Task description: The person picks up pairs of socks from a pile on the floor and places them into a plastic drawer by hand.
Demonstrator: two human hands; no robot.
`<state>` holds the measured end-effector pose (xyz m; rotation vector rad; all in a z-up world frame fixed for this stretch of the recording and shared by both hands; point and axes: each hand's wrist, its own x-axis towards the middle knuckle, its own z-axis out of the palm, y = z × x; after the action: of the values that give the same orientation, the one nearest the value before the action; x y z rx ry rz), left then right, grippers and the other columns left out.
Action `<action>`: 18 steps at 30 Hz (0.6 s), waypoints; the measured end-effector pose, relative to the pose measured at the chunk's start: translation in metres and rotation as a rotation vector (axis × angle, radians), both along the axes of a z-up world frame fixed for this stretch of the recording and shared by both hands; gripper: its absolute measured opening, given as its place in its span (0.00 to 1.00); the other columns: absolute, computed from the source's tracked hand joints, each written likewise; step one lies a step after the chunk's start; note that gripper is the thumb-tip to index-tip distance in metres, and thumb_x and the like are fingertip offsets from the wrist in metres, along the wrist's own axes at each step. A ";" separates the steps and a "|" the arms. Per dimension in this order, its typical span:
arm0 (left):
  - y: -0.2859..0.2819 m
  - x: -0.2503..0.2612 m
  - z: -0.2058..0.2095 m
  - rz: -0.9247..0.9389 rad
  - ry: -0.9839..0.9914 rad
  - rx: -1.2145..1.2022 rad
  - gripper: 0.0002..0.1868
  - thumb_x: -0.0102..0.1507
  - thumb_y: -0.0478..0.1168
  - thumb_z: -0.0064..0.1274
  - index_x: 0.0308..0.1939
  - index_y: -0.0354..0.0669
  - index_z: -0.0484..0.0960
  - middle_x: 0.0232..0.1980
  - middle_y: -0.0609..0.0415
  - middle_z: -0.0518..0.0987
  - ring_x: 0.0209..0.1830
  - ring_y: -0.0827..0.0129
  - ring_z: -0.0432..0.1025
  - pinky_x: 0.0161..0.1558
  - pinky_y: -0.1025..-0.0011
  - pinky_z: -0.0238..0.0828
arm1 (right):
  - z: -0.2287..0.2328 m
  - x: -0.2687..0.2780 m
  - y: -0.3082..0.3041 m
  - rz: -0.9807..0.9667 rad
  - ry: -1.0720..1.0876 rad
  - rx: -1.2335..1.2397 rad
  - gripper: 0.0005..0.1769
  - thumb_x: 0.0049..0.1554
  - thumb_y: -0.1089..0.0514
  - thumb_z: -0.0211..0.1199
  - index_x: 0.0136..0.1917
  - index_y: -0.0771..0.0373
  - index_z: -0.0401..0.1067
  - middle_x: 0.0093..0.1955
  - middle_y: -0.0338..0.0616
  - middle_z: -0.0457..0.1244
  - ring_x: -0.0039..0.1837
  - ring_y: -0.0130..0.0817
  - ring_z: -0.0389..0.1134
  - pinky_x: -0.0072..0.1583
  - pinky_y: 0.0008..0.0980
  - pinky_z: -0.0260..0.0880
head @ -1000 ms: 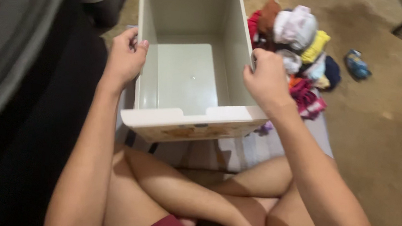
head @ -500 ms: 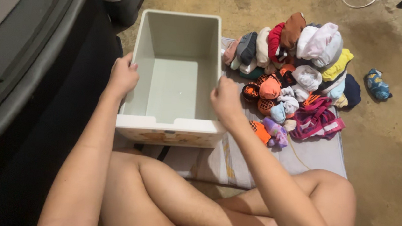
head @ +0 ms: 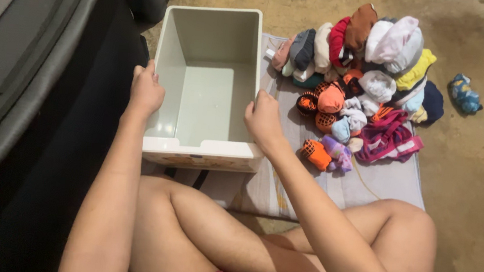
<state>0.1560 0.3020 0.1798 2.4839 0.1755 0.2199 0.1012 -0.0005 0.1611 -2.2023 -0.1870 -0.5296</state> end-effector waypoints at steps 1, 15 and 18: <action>0.001 0.002 -0.002 -0.005 0.005 0.024 0.25 0.71 0.32 0.39 0.74 0.36 0.66 0.58 0.37 0.69 0.58 0.46 0.70 0.60 0.58 0.67 | -0.002 0.002 0.000 -0.006 0.019 0.011 0.07 0.53 0.67 0.60 0.39 0.76 0.65 0.41 0.71 0.64 0.47 0.70 0.66 0.49 0.55 0.67; -0.097 -0.038 0.083 0.025 0.021 0.374 0.31 0.56 0.30 0.54 0.66 0.40 0.75 0.65 0.37 0.67 0.66 0.43 0.60 0.64 0.40 0.50 | 0.022 -0.058 -0.057 0.179 0.038 0.095 0.06 0.57 0.64 0.59 0.46 0.69 0.75 0.44 0.58 0.67 0.47 0.55 0.70 0.48 0.44 0.72; -0.178 -0.056 0.080 -0.240 -0.479 0.170 0.29 0.48 0.26 0.52 0.55 0.38 0.83 0.57 0.43 0.75 0.59 0.48 0.68 0.61 0.57 0.65 | 0.011 -0.056 -0.099 0.038 -0.025 0.025 0.08 0.55 0.67 0.58 0.47 0.67 0.76 0.47 0.54 0.68 0.51 0.51 0.71 0.54 0.42 0.72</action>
<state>0.1003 0.1242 0.2596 2.5071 -0.3523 0.7394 0.0454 -0.0990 0.1716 -2.1648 -0.2340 -0.5365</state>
